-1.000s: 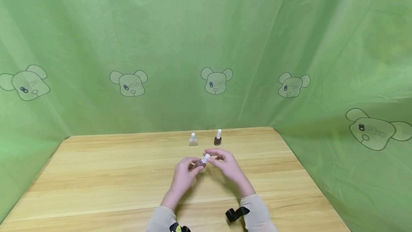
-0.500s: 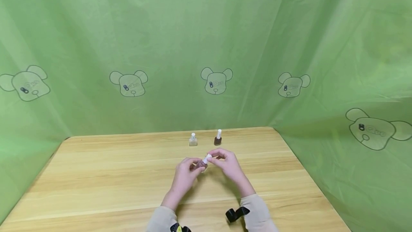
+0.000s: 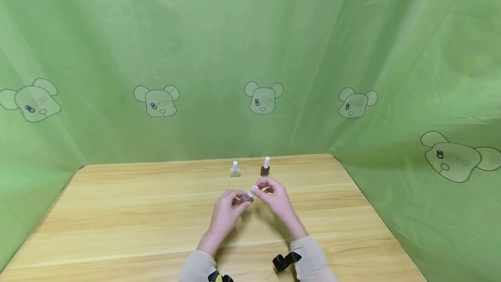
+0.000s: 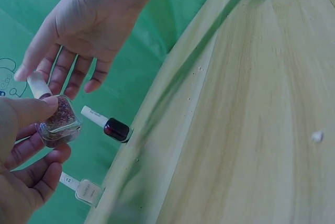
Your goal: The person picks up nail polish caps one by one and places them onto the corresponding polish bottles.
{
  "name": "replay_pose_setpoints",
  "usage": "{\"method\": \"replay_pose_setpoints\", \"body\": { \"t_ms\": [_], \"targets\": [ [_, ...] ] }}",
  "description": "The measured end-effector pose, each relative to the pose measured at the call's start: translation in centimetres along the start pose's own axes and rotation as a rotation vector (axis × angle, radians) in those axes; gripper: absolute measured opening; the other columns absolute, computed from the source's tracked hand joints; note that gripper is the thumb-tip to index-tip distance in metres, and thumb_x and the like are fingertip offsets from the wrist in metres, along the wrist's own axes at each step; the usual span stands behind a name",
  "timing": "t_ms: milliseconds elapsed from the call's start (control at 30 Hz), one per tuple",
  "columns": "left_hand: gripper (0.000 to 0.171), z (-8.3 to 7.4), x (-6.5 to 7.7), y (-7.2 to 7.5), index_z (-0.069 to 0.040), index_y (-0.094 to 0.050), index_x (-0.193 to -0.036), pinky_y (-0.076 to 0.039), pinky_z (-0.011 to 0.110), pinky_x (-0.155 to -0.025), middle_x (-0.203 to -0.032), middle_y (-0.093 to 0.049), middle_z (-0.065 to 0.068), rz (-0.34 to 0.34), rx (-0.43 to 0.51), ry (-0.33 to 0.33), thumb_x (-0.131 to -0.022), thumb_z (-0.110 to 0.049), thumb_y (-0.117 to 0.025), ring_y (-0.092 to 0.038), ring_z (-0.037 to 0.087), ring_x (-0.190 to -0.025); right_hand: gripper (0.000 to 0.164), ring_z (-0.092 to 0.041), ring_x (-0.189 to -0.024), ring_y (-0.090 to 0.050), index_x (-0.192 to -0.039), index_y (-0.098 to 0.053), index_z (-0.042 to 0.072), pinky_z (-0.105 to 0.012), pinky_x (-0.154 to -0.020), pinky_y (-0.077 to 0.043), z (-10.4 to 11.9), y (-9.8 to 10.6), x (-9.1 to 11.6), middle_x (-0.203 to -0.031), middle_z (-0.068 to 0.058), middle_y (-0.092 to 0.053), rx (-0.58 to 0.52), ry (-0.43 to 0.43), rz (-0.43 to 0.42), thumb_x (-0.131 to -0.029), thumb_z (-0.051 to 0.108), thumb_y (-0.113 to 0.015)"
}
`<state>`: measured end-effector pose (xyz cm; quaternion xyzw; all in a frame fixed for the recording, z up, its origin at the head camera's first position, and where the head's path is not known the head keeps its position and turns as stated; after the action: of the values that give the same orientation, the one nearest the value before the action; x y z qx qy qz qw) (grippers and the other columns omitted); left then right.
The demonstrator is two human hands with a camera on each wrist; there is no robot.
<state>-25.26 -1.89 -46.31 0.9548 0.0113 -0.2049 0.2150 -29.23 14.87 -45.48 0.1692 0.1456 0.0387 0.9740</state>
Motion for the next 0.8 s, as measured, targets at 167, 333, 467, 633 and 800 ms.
{"method": "replay_pose_setpoints", "body": {
  "t_ms": [167,333,467,633,800],
  "targets": [
    [0.023,0.4,0.0,-0.1,-0.007,-0.071,-0.103,-0.058,0.026,-0.078,-0.1,-0.07,0.007,0.004,0.018,0.018,-0.083,-0.019,-0.075,-0.065,0.015,-0.084,0.033,-0.006,-0.102,-0.06,-0.121,-0.063,0.008,-0.024,-0.088,-0.048,-0.3,0.1,-0.1,-0.116,-0.013,-0.069,-0.055,0.001,0.073,-0.091,0.021,-0.067],
    [0.025,0.6,-0.1,-0.2,-0.004,-0.07,-0.106,-0.058,0.022,-0.078,-0.104,-0.069,0.011,0.022,0.043,0.027,-0.085,-0.019,-0.073,-0.066,0.018,-0.086,0.038,-0.019,-0.11,-0.061,-0.128,-0.061,0.01,-0.025,-0.09,-0.049,-0.5,0.1,0.0,-0.124,-0.009,-0.068,-0.045,0.021,0.174,-0.092,0.022,-0.066],
    [0.027,0.6,-0.1,-0.2,-0.002,-0.069,-0.108,-0.058,0.021,-0.078,-0.104,-0.069,0.014,0.04,0.047,0.02,-0.086,-0.019,-0.072,-0.067,0.02,-0.087,0.037,-0.027,-0.109,-0.063,-0.127,-0.062,0.01,-0.034,-0.095,-0.048,-0.5,-0.1,0.1,-0.122,-0.008,-0.069,-0.041,0.02,0.226,-0.093,0.023,-0.066],
    [0.028,0.5,-0.1,-0.2,-0.002,-0.069,-0.108,-0.058,0.021,-0.078,-0.104,-0.069,0.014,0.046,0.039,0.027,-0.086,-0.018,-0.072,-0.066,0.02,-0.087,0.033,-0.019,-0.103,-0.065,-0.122,-0.064,0.007,-0.044,-0.1,-0.046,-0.3,-0.1,0.2,-0.117,-0.011,-0.071,-0.039,0.027,0.229,-0.092,0.021,-0.066],
    [0.027,0.3,-0.1,-0.1,-0.003,-0.07,-0.107,-0.058,0.022,-0.078,-0.103,-0.069,0.013,0.036,0.036,0.019,-0.085,-0.018,-0.073,-0.066,0.02,-0.087,0.029,-0.01,-0.094,-0.063,-0.116,-0.066,0.004,-0.035,-0.092,-0.048,0.7,0.2,0.4,-0.113,-0.015,-0.072,-0.035,0.007,0.192,-0.09,0.015,-0.068]
  ]
}}
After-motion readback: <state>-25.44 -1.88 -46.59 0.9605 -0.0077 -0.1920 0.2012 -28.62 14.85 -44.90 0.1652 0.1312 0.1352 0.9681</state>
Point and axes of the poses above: each hand's wrist, its own x-axis away from the middle knuckle, its own y-axis out of the back of the hand, z = x × y, the point moved 4 cm from there along -x, towards the middle knuckle
